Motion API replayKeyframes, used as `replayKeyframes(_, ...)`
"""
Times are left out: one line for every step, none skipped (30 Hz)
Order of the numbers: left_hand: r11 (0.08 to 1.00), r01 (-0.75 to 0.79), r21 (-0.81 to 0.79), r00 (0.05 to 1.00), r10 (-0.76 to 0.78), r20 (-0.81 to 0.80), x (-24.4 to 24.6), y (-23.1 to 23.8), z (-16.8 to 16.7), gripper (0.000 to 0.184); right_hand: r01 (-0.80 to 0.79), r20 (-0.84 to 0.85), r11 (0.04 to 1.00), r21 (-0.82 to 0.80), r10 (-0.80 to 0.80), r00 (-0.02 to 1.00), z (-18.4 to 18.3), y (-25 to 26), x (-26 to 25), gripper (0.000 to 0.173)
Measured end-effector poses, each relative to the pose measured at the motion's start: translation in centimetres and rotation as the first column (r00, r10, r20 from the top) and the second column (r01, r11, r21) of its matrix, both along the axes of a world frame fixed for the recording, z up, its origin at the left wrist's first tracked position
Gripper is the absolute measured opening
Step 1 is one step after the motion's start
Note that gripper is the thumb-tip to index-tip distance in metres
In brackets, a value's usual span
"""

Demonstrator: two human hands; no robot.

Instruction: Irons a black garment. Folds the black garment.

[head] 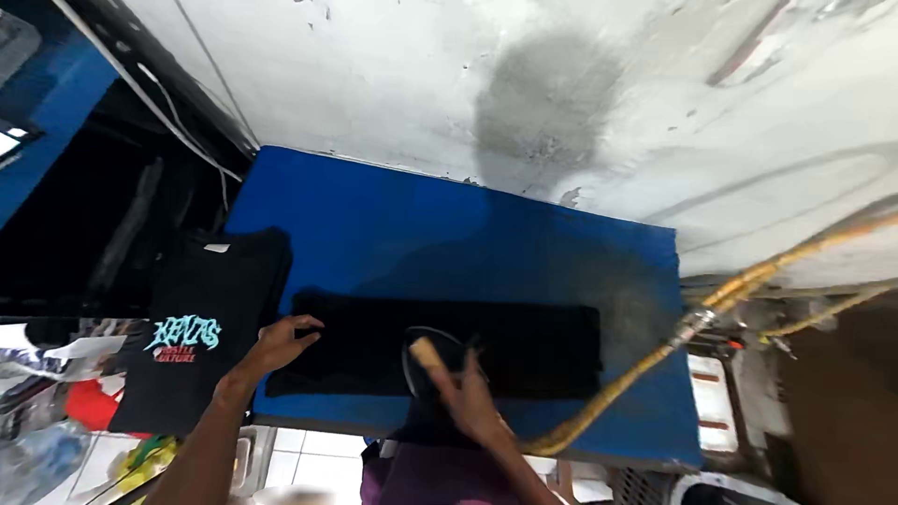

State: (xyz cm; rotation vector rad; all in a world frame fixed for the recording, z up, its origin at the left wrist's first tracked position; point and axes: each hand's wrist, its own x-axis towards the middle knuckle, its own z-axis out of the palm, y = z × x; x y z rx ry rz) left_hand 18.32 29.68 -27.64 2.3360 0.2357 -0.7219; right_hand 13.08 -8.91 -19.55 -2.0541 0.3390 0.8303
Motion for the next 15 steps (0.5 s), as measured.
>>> replayKeyframes(1.0, -0.006, -0.009, 1.0, 0.006, 0.008, -0.1, 0.0, -0.1, 0.025, -0.117, -0.024, 0.988, -0.099, 0.115, 0.993, -0.2, 1.2, -0.1, 0.092)
replayKeyframes(1.0, -0.014, -0.016, 1.0, 0.014, 0.02, -0.1, 0.0, -0.2, 0.024, -0.194, -0.045, 0.967, -0.168, 0.189, 0.981, 0.1, 1.6, 0.2, 0.09)
replayKeyframes(0.999, -0.023, -0.023, 0.999, 0.024, 0.028, -0.2, 0.0, -0.3, 0.024, -0.223, -0.044, 0.951, -0.215, 0.219, 0.975, 0.3, 1.3, 0.8, 0.087)
replayKeyframes(0.999, -0.031, -0.025, 0.999, 0.031, 0.03, -0.3, 0.0, -0.3, 0.024, -0.207, -0.019, 0.945, -0.254, 0.209, 0.978, 0.5, 0.3, 1.4, 0.083)
replayKeyframes(0.999, -0.031, -0.021, 0.999, 0.032, 0.031, -0.2, 0.0, -0.3, 0.024, -0.163, 0.026, 0.941, -0.296, 0.179, 0.984, 0.5, -1.2, 2.1, 0.08)
replayKeyframes(1.0, -0.028, -0.011, 0.999, 0.028, 0.033, -0.1, 0.0, -0.3, 0.024, -0.116, 0.062, 0.934, -0.338, 0.145, 0.987, 0.4, -3.2, 2.9, 0.076)
replayKeyframes(1.0, -0.025, -0.004, 0.999, 0.026, 0.034, 0.0, -0.2, -0.3, 0.024, -0.072, 0.086, 0.921, -0.383, 0.113, 0.99, 0.5, -5.7, 3.8, 0.071)
replayKeyframes(1.0, -0.022, 0.005, 0.999, 0.022, 0.041, -0.1, -0.3, -0.4, 0.024, -0.035, 0.094, 0.903, -0.429, 0.083, 0.992, 0.6, -8.5, 4.6, 0.068)
replayKeyframes(1.0, -0.024, 0.015, 0.999, 0.024, 0.044, -0.1, -0.4, -0.4, 0.024, -0.006, 0.096, 0.883, -0.469, 0.058, 0.994, 0.8, -11.5, 5.4, 0.065)
replayKeyframes(0.999, -0.034, 0.023, 0.998, 0.033, 0.05, -0.2, -0.6, -0.4, 0.024, 0.021, 0.097, 0.866, -0.499, 0.032, 0.995, 0.9, -14.5, 5.9, 0.063)
replayKeyframes(0.998, -0.045, 0.037, 0.998, 0.043, 0.053, -0.2, -0.8, -0.3, 0.024, 0.054, 0.103, 0.85, -0.524, 0.0, 0.995, 1.0, -17.4, 6.3, 0.063)
replayKeyframes(0.997, -0.057, 0.056, 0.997, 0.054, 0.048, -0.2, -1.2, -0.2, 0.023, 0.09, 0.109, 0.831, -0.549, -0.036, 0.993, 1.0, -20.0, 6.6, 0.063)
replayKeyframes(0.994, -0.066, 0.083, 0.997, 0.063, 0.039, -0.1, -1.6, 0.0, 0.023, 0.121, 0.118, 0.807, -0.578, -0.064, 0.991, 1.0, -22.4, 6.8, 0.065)
replayKeyframes(0.991, -0.075, 0.113, 0.997, 0.071, 0.037, -0.2, -2.1, 0.3, 0.023, 0.147, 0.121, 0.785, -0.602, -0.092, 0.988, 0.9, -24.5, 7.0, 0.066)
replayKeyframes(0.986, -0.082, 0.148, 0.996, 0.077, 0.042, -0.4, -2.7, 0.6, 0.023, 0.178, 0.134, 0.766, -0.617, -0.12, 0.984, 0.6, -26.5, 7.0, 0.069)
